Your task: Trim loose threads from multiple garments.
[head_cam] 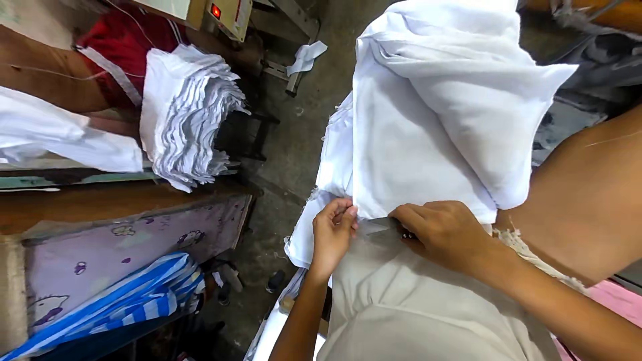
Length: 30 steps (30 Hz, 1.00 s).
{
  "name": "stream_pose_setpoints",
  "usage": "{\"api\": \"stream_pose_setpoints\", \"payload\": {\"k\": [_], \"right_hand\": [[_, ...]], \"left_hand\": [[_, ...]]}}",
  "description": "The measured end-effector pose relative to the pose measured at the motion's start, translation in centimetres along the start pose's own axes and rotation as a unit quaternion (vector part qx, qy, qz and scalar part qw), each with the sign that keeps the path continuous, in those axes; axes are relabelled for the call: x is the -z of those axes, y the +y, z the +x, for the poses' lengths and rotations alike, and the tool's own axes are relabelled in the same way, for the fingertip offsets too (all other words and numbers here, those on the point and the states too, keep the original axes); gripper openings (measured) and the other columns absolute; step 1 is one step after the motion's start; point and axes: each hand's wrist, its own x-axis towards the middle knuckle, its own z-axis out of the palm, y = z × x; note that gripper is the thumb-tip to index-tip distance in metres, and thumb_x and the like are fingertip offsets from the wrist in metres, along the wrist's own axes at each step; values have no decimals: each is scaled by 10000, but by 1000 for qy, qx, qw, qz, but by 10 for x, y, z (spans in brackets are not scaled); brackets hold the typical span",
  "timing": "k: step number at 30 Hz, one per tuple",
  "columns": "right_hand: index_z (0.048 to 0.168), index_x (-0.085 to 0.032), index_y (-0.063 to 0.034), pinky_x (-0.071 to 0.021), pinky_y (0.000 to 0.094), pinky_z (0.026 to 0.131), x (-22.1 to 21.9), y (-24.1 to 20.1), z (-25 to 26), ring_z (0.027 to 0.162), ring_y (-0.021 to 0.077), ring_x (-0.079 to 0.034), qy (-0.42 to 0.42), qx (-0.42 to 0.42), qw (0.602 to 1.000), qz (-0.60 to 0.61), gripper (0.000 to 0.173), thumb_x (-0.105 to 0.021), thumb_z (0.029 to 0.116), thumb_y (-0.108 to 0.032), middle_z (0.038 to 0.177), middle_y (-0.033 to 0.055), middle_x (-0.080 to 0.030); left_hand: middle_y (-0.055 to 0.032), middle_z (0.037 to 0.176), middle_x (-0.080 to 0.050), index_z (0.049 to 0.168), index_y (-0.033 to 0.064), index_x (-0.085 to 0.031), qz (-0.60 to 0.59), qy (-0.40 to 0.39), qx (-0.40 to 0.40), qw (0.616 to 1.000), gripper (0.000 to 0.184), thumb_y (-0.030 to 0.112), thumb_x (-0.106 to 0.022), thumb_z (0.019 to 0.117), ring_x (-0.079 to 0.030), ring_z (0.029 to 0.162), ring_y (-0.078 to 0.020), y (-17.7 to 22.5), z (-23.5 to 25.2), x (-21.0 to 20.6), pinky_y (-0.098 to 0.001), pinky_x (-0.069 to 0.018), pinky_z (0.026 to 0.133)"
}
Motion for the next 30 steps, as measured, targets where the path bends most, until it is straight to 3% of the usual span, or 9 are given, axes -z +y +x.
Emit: {"api": "stream_pose_setpoints", "payload": {"k": [3, 7, 9, 11, 14, 22, 26, 30], "right_hand": [[835, -642, -33, -350, 322, 401, 4, 1, -3, 458, 207, -545, 13, -4, 999, 37, 106, -572, 862, -108, 585, 68, -562], [881, -677, -32, -395, 321, 429, 6, 5, -7, 500, 203, -585, 10, -6, 997, 76, 121, -595, 819, -95, 631, 72, -618], [888, -680, -28, -394, 318, 432, 5, 6, -8, 500, 198, -580, 10, 1, 997, 79, 129, -584, 826, -89, 629, 70, -614], [888, -674, -32, -386, 314, 429, 5, 6, -8, 493, 193, -569, 10, 5, 997, 76, 124, -571, 844, -88, 624, 66, -606], [891, -675, -32, -389, 317, 427, 4, 6, -8, 492, 195, -571, 10, 6, 997, 71, 131, -562, 851, -86, 621, 66, -601], [897, -671, -14, -373, 329, 408, -2, 3, -10, 463, 218, -544, 26, 35, 998, 35, 146, -528, 896, -45, 608, 79, -582], [895, -671, -12, -374, 328, 408, -4, 0, -11, 461, 219, -544, 33, 41, 998, 23, 132, -540, 894, -32, 606, 80, -582], [901, -669, -10, -376, 326, 412, -7, -1, -12, 463, 220, -545, 35, 42, 998, 17, 131, -539, 903, -28, 608, 80, -582]], "left_hand": [[48, 694, -660, 993, -19, -625, -92, 4, 23, 996, 100, -57, -533, 1002, -631, 567, -6, 8, -6, 0, -167, -552, 558], [8, 762, -716, 950, 17, -640, -196, -18, 51, 979, 239, -20, -427, 1052, -724, 664, -89, 15, -10, 5, -260, -636, 667], [0, 789, -731, 980, 19, -630, -200, -23, 36, 979, 146, -64, -510, 991, -739, 687, -107, 16, -13, 4, -286, -647, 688], [6, 776, -728, 980, 21, -608, -165, -4, 20, 986, 165, -108, -661, 892, -735, 670, -105, 18, -15, 1, -281, -645, 674], [-17, 766, -737, 970, -28, -639, -84, 38, -16, 996, 177, -90, -745, 843, -743, 657, -114, 18, -18, 1, -276, -652, 663], [-47, 769, -745, 958, -67, -714, 136, 115, -196, 964, 139, 43, -743, 877, -710, 652, -21, 5, -27, 6, -173, -598, 633], [-91, 771, -706, 955, -37, -779, 229, 146, -246, 930, 140, 77, -712, 910, -689, 673, -40, 0, -26, 7, -155, -578, 666], [-79, 735, -678, 902, 3, -784, 306, 155, -284, 895, 153, 121, -689, 921, -645, 668, -55, -1, -23, 9, -154, -531, 665]]}}
